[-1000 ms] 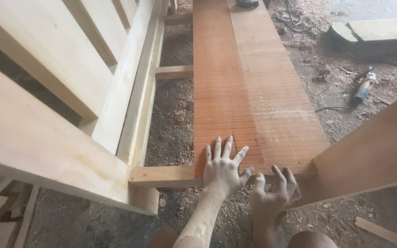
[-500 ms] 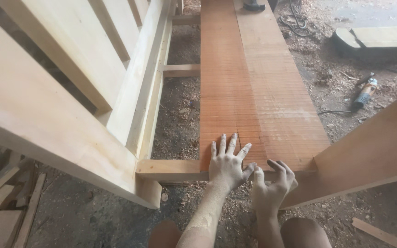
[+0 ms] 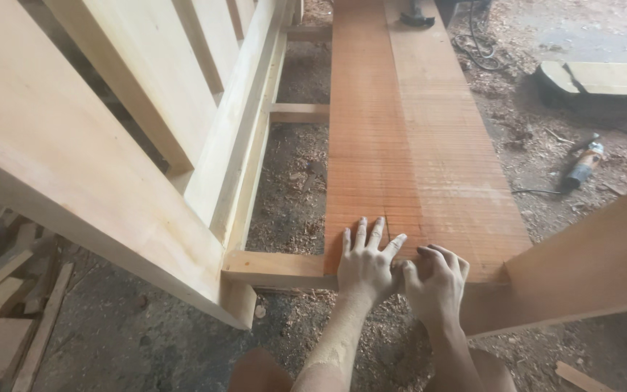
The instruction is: The person kneels on the floor and repeatedly fits a wooden plank into a slot in a larger wooden frame, checking alignment and making small adjustments. The person uses a hammer to tap the plank into place.
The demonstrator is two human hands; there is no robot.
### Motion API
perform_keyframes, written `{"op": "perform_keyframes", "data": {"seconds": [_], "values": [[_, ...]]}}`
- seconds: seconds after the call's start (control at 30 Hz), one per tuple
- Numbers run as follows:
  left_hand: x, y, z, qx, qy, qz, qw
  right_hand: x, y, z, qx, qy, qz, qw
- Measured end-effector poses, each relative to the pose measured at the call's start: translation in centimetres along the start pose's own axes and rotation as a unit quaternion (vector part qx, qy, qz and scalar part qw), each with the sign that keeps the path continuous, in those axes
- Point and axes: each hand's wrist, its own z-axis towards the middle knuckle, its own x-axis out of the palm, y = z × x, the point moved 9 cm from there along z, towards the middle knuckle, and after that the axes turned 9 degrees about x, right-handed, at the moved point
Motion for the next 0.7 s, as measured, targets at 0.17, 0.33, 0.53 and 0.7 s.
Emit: {"op": "perform_keyframes", "data": {"seconds": [0.17, 0.33, 0.53, 0.7], "values": [[0.5, 0.4, 0.3, -0.017, 0.024, -0.022, 0.999, 0.1, -0.5, 0.6, -0.014, 0.011, 0.002, 1.000], [0.2, 0.3, 0.7, -0.021, 0.012, -0.027, 0.999, 0.7, -1.1, 1.2, 0.023, 0.046, 0.019, 0.998], [0.3, 0.2, 0.8, -0.034, 0.007, -0.030, 0.999, 1.5, -1.1, 1.4, 0.027, 0.053, -0.005, 0.998], [0.6, 0.1, 1.0, -0.036, 0.010, -0.025, 0.999, 2.1, -1.3, 1.8, 0.051, 0.075, 0.009, 0.996]]}}
